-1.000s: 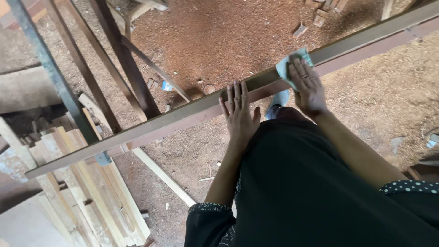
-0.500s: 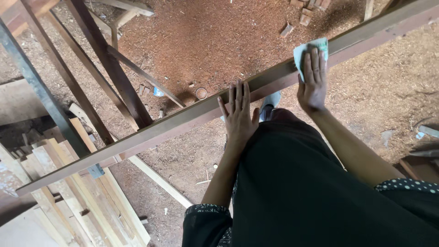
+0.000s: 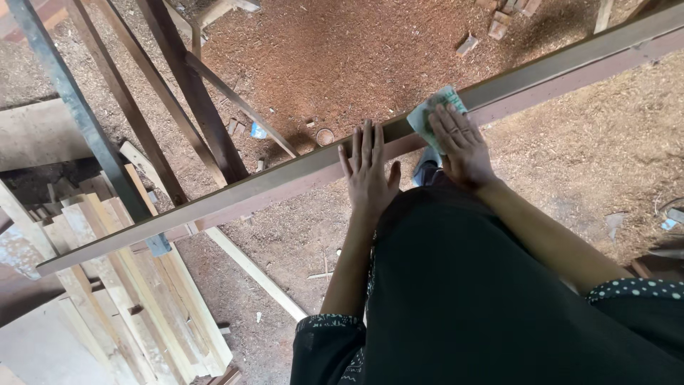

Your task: The person sands the surface of a wooden frame by hand using a piece of sandpaper.

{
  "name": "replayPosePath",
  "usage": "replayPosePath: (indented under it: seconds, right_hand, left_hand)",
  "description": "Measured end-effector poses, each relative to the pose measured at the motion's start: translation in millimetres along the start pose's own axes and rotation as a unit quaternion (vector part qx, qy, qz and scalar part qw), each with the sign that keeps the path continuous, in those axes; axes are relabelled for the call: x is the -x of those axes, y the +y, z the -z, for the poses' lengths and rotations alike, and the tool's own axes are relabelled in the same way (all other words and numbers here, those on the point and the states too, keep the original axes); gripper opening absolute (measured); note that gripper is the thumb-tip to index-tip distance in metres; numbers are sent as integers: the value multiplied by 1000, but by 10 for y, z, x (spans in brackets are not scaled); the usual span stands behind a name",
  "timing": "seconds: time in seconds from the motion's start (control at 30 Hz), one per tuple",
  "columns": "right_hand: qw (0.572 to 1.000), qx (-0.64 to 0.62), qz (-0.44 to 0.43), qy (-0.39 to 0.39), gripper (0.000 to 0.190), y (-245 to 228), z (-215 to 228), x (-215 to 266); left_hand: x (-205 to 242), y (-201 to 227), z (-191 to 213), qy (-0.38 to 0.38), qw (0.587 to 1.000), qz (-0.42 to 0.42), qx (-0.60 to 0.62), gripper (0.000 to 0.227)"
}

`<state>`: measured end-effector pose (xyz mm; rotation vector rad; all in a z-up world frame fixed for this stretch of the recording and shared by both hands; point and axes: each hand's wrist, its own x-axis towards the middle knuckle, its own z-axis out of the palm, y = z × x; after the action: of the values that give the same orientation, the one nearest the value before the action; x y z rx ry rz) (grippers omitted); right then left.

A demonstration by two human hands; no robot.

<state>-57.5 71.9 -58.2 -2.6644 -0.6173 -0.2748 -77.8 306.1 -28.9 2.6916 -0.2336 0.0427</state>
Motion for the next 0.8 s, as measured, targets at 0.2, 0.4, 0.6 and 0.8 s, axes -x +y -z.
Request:
replayPosePath:
  seconds: [0.2, 0.4, 0.6, 0.8]
  right_hand:
    - [982, 49, -140, 118, 44, 213, -25, -48]
    - [741, -644, -187, 37, 52, -116, -77, -27]
    - [982, -140, -58, 111, 45, -186, 65, -184]
    - [991, -115, -3, 64, 47, -107, 125, -197]
  left_hand:
    - [-8, -79, -3, 0, 1000, -17, 8, 90]
    - [8, -151, 68, 8, 1000, -4, 23, 88]
    - [90, -248, 93, 24, 999, 6, 38, 88]
    - [107, -307, 116, 7, 999, 4, 44, 88]
